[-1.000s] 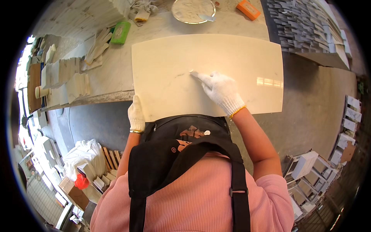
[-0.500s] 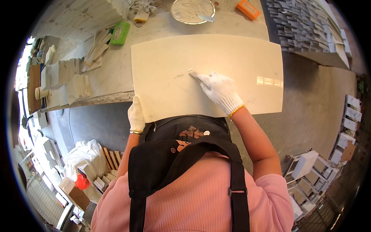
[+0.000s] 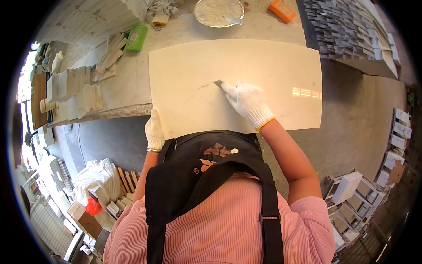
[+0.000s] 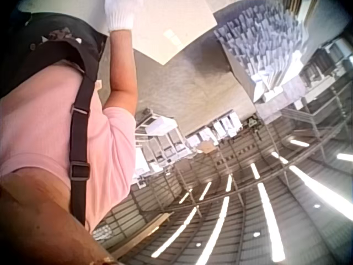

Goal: The person applies a white paste from a metal bowl onto a large white tile using a small metal spatula, then scrapes and smooths the paste into surface imperfections. The person repeatedly lifts and repositions the tile to access different areas and continues applying and smoothing the paste across the surface.

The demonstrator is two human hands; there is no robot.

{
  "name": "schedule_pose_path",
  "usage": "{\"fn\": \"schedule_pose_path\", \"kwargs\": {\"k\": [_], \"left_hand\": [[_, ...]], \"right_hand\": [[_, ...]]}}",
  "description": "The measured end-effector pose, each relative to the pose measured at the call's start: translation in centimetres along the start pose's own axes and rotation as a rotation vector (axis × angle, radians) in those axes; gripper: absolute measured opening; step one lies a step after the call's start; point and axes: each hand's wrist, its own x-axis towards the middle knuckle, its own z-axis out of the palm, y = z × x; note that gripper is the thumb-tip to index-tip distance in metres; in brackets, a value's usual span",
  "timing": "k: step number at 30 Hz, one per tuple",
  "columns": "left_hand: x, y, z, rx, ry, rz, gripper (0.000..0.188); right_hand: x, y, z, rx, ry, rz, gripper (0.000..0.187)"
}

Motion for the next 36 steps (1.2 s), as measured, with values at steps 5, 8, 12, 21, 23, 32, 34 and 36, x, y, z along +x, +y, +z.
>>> {"fn": "schedule_pose_path", "kwargs": {"k": [5,8,12,21,23,32,34,36], "left_hand": [[-0.4,0.9,0.6,0.009,0.042,0.023,0.057],[-0.3,0.5,0.1,0.069,0.030,0.022,0.056],[-0.8,1.8,-1.2,0.678,0.042,0.141,0.046],[-4.4,11.4,1.1,0.213,-0.309,0.099,0.052],[-5.0,11.7,3.5,-0.002,-0.533,0.011,0.067],[-3.5,11.4,7.0,-0.423,-0.479,-0.168,0.042],[-3.1,10.8,5.4,-0.404,-0.350,-0.149,0.045],[-2.5,9.7,3.7,-0.398,-0.269,-0.190,0.053]], "right_hand": [[-0.4,0.2,-0.1,0.007,0.002,-0.002,0.029],[-0.5,0.1,-0.4,0.009,-0.010,0.001,0.027],[-1.0,0.3,-0.9,0.078,0.023,-0.007,0.030],[-0.8,-3.0,-3.2,0.679,0.136,0.015,0.043],[0.4,-4.7,-3.7,0.689,0.143,-0.057,0.047],[3.0,-0.3,-5.5,0.796,-0.011,0.219,0.043],[5.3,4.1,-5.9,1.029,0.185,0.506,0.041],[7.9,9.1,-5.5,0.977,0.365,0.622,0.046]]}}
